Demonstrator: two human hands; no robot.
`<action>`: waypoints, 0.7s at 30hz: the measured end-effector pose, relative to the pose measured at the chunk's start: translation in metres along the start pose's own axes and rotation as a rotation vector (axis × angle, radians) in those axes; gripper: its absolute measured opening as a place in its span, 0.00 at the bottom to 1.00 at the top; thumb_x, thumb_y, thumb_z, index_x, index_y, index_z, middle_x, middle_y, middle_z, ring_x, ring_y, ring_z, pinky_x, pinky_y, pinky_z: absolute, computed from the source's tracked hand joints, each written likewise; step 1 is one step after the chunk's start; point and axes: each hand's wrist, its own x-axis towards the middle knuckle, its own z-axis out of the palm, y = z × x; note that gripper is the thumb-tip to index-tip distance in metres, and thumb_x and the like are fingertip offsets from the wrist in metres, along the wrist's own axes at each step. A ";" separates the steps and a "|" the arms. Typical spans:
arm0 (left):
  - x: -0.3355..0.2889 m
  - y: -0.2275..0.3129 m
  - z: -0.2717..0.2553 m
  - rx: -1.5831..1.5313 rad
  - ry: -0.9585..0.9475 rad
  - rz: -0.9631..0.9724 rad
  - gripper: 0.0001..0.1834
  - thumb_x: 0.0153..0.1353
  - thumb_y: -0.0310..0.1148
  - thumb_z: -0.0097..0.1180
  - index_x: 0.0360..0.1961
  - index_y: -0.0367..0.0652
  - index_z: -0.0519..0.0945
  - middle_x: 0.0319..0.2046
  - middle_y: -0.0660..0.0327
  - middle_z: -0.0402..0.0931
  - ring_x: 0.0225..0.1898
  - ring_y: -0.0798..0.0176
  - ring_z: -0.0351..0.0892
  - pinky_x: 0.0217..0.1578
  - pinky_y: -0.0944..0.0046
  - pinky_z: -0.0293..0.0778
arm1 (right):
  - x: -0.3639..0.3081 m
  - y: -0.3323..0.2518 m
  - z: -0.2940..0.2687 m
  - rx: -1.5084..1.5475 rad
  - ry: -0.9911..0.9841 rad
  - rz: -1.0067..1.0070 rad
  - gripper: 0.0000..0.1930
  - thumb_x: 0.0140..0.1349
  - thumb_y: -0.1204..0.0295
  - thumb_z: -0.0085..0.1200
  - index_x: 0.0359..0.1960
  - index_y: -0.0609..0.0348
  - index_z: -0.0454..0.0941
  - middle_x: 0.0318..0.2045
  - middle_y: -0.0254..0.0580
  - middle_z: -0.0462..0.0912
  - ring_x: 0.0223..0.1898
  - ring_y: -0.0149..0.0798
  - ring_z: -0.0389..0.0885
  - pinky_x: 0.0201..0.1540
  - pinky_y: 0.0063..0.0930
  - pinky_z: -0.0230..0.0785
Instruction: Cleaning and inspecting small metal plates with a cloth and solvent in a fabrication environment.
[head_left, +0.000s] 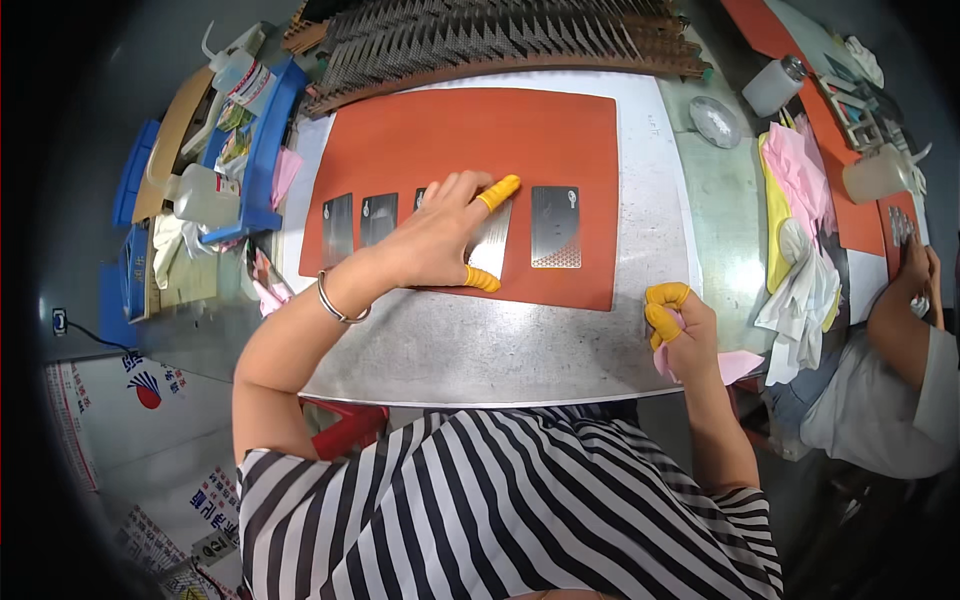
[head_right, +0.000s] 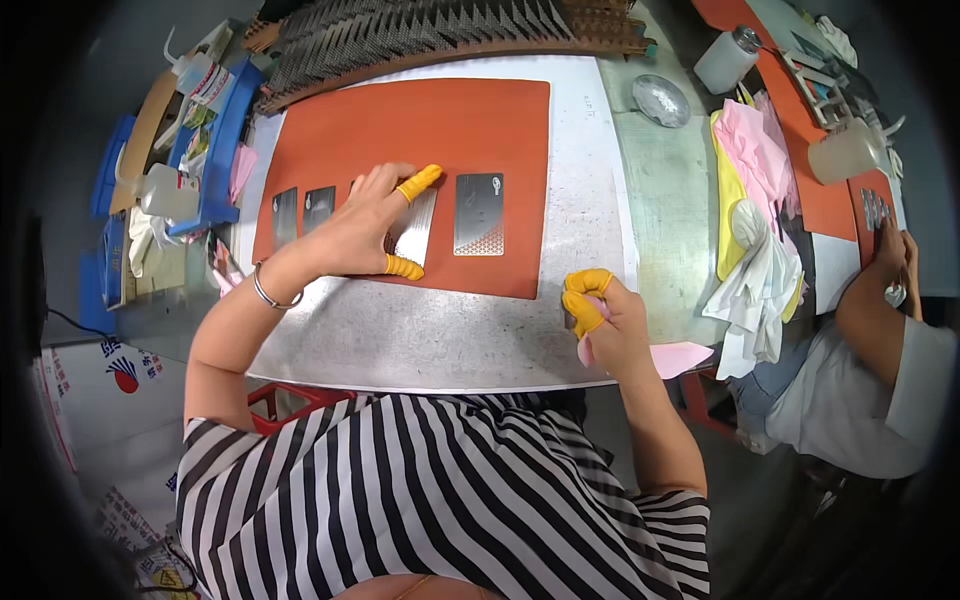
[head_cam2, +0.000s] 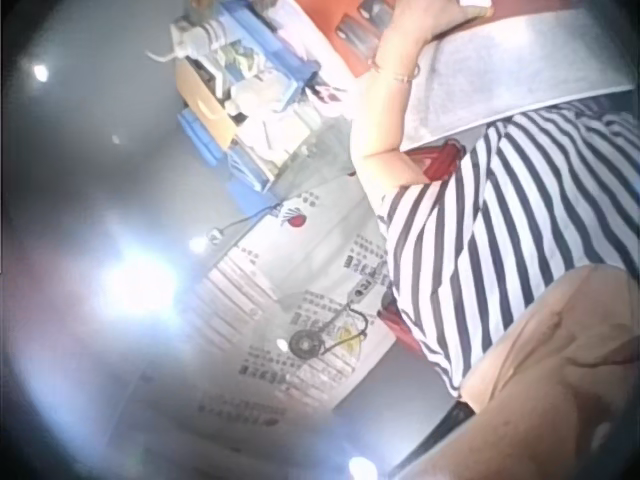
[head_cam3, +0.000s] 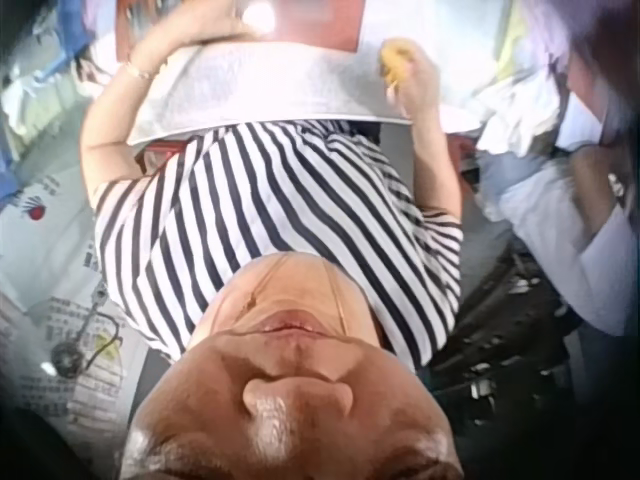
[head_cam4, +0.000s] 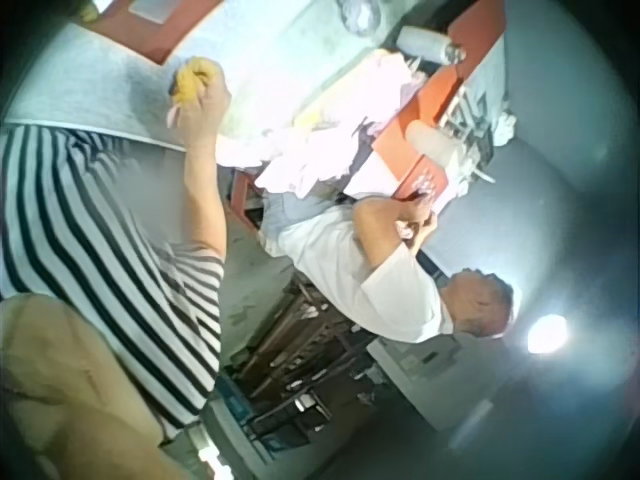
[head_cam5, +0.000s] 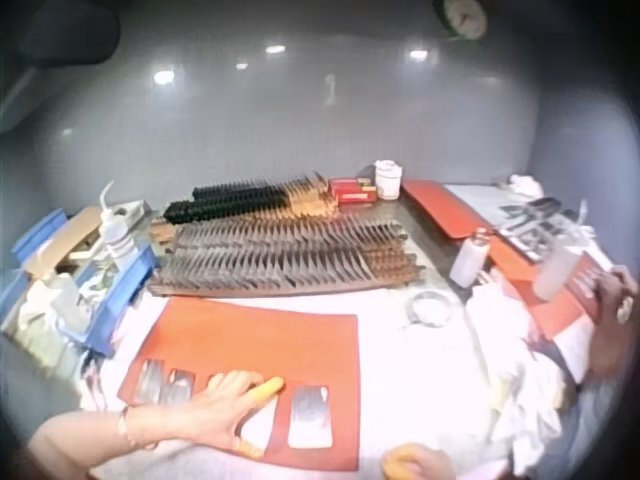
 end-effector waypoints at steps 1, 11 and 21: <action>0.000 0.004 -0.004 0.049 0.020 0.098 0.48 0.33 0.48 0.68 0.56 0.37 0.63 0.54 0.52 0.60 0.49 0.53 0.61 0.51 0.57 0.56 | -0.001 0.001 0.000 -0.006 -0.007 0.006 0.03 0.58 0.79 0.49 0.33 0.61 0.72 0.17 0.31 0.71 0.14 0.19 0.63 0.14 0.13 0.53; -0.006 -0.009 -0.006 -0.314 0.150 0.223 0.43 0.39 0.37 0.63 0.58 0.40 0.59 0.57 0.49 0.58 0.57 0.48 0.60 0.55 0.56 0.60 | 0.000 0.004 0.000 0.047 -0.032 -0.035 0.04 0.56 0.81 0.48 0.34 0.64 0.71 0.23 0.34 0.73 0.21 0.23 0.70 0.22 0.15 0.61; -0.021 -0.034 -0.013 -0.060 -0.028 0.096 0.52 0.35 0.44 0.68 0.60 0.38 0.55 0.62 0.50 0.50 0.66 0.52 0.43 0.62 0.48 0.41 | 0.000 0.004 -0.002 -0.030 -0.022 -0.084 0.04 0.56 0.79 0.50 0.34 0.64 0.72 0.23 0.34 0.74 0.20 0.23 0.70 0.21 0.15 0.61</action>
